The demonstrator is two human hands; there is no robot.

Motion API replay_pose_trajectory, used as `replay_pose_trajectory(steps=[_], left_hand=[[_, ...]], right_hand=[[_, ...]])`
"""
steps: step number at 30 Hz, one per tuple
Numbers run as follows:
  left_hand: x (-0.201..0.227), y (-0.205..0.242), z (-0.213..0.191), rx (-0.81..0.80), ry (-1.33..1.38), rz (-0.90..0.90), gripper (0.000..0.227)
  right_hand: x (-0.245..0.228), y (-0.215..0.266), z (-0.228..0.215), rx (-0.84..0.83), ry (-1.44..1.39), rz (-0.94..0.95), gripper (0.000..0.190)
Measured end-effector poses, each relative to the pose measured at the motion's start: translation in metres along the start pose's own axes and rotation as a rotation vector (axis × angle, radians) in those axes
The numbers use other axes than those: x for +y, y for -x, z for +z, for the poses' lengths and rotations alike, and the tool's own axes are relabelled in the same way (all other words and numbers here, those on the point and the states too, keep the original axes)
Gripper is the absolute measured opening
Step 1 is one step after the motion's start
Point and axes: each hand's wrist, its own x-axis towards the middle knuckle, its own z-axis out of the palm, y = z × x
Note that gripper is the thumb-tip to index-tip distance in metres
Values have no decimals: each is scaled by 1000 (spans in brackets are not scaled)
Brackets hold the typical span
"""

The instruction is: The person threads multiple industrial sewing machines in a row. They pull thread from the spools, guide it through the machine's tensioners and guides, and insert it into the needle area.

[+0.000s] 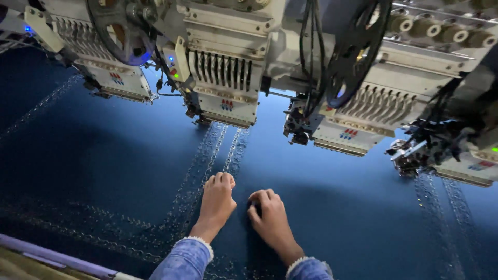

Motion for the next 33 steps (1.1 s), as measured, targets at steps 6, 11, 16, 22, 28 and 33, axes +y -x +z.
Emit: replay_pose_trajectory(steps=[6,11,16,22,28,33], left_hand=[[2,0,-22,-72,31,46,38],[4,6,-29,-126,87,25,39],[-4,-3,-18,-46,124,29,35],[-8,-10,0,-65,99,-31,40],[8,-10,-9,-109,181,-177,38],[1,21,-12,-175,258,-250,38]], right_hand=[[20,-53,23,135,-48,-9,19],[60,-117,41,247,-120,63,30],[63,-178,30,213,65,103,47],[43,-200,20,60,321,28,12],[51,-187,31,17,406,76,14],[49,-155,30,103,283,73,12]])
